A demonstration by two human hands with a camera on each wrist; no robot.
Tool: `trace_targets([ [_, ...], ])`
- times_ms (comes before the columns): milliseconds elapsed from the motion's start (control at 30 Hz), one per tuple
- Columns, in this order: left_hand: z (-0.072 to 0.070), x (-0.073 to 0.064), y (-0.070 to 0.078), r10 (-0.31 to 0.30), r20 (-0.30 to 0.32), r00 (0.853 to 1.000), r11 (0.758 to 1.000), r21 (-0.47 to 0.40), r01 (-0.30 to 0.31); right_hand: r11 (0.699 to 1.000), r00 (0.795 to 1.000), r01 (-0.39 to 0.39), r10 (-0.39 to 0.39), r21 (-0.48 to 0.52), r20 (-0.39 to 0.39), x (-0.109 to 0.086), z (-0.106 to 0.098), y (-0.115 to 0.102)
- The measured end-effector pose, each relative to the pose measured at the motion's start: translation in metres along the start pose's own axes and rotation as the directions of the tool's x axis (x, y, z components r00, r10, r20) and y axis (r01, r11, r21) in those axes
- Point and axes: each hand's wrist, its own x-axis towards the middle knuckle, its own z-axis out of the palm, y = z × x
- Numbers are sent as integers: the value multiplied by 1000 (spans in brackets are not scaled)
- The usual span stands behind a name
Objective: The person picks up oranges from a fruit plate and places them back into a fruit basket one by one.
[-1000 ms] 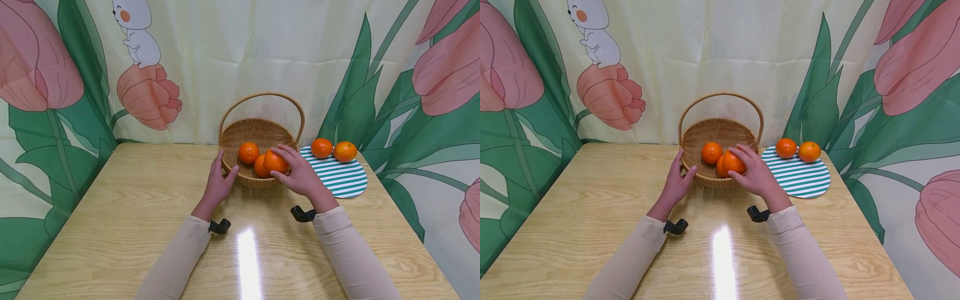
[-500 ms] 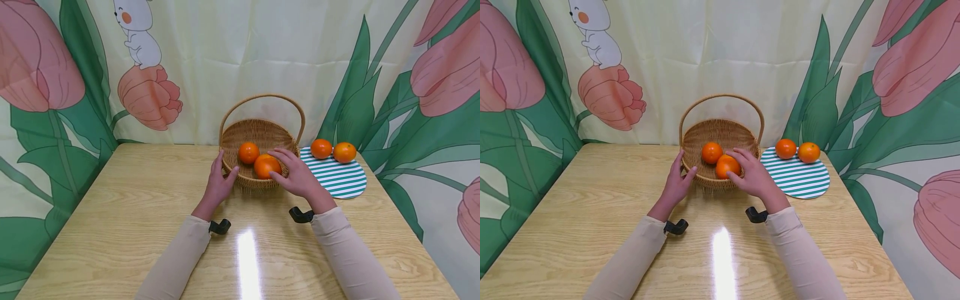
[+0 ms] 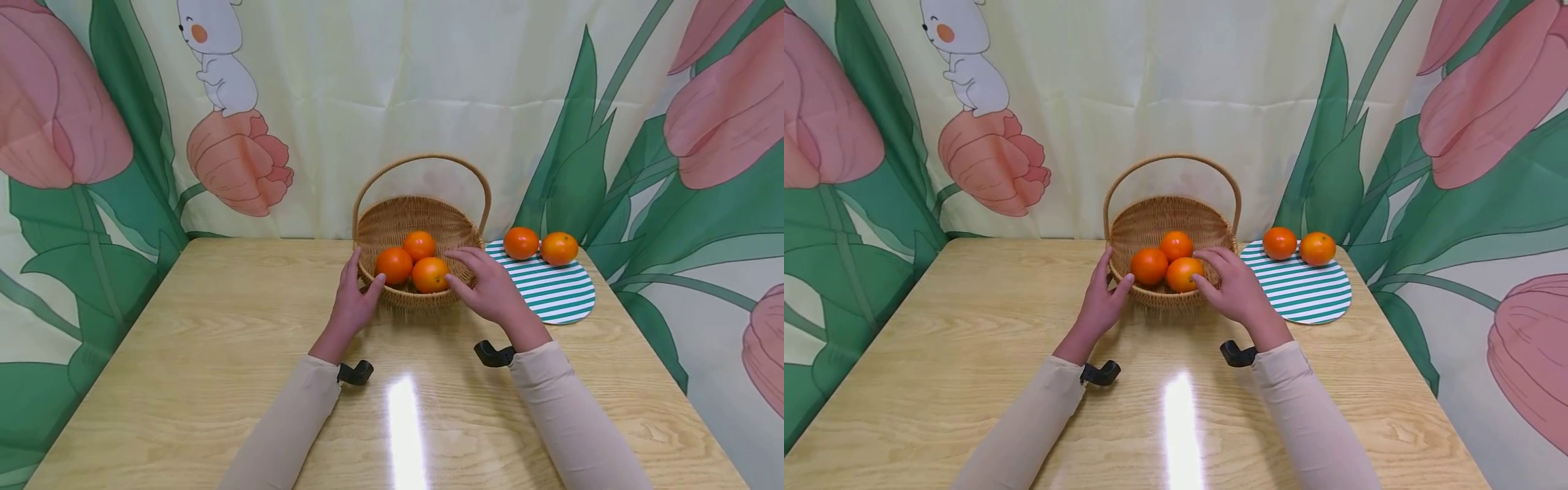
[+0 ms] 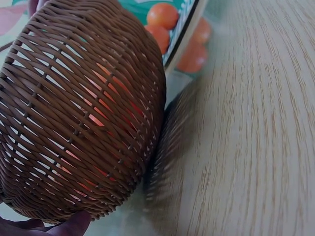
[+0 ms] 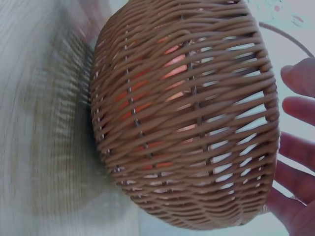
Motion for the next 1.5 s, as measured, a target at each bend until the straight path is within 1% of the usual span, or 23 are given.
trace_targets([
  [200, 0, 3, 0, 20, -7, 1000, 1000, -23, -20, 1000, 999, 10, -10, -6, -51, -1, -6, 5],
  [333, -1, 3, -1, 8, 2, 1000, 1000, -22, -8, 1000, 997, 18, -18, -4, -77, -5, -7, 10],
  [433, -1, 1, -1, -2, 9, 1000, 1000, -9, 2, 1000, 992, 23, -24, -8, -122, -8, -6, 17],
  [533, -1, 1, -1, -2, 8, 1000, 1000, -5, 2, 1000, 983, 16, -21, -24, -181, -11, -7, 25],
  [633, -1, 2, -1, 3, 9, 1000, 1000, -29, -3, 999, 974, -7, -1, -37, -226, -11, -8, 33],
  [800, 1, 1, -3, 0, 24, 1000, 997, -74, 2, 997, 962, -60, 47, -42, -267, -12, -10, 49],
  [900, 1, 1, -2, 0, 18, 1000, 997, -71, 1, 995, 956, -96, 82, -37, -281, -10, -11, 60],
  [1000, 1, 1, -1, 9, 8, 1000, 998, -68, -9, 989, 948, -148, 135, -25, -289, -6, -12, 72],
  [1100, -1, 0, -2, 8, -3, 1000, 998, -61, -8, 979, 942, -203, 190, -18, -277, -1, -11, 82],
  [1167, -2, -1, -3, 5, -1, 1000, 998, -70, -5, 970, 940, -241, 228, -20, -253, 3, -12, 88],
  [1267, -2, -2, -4, -1, 1, 1000, 997, -79, 2, 953, 939, -301, 289, -37, -184, 9, -14, 97],
  [1300, -2, -2, -4, 0, 3, 1000, 997, -81, 0, 945, 936, -323, 313, -41, -158, 11, -15, 100],
  [1400, -1, -1, -4, 7, 4, 1000, 997, -82, -7, 917, 917, -395, 390, -52, -83, 16, -16, 110],
  [1500, 1, 0, -4, 19, 6, 1000, 996, -86, -18, 893, 896, -444, 443, -72, -33, 18, -16, 121],
])
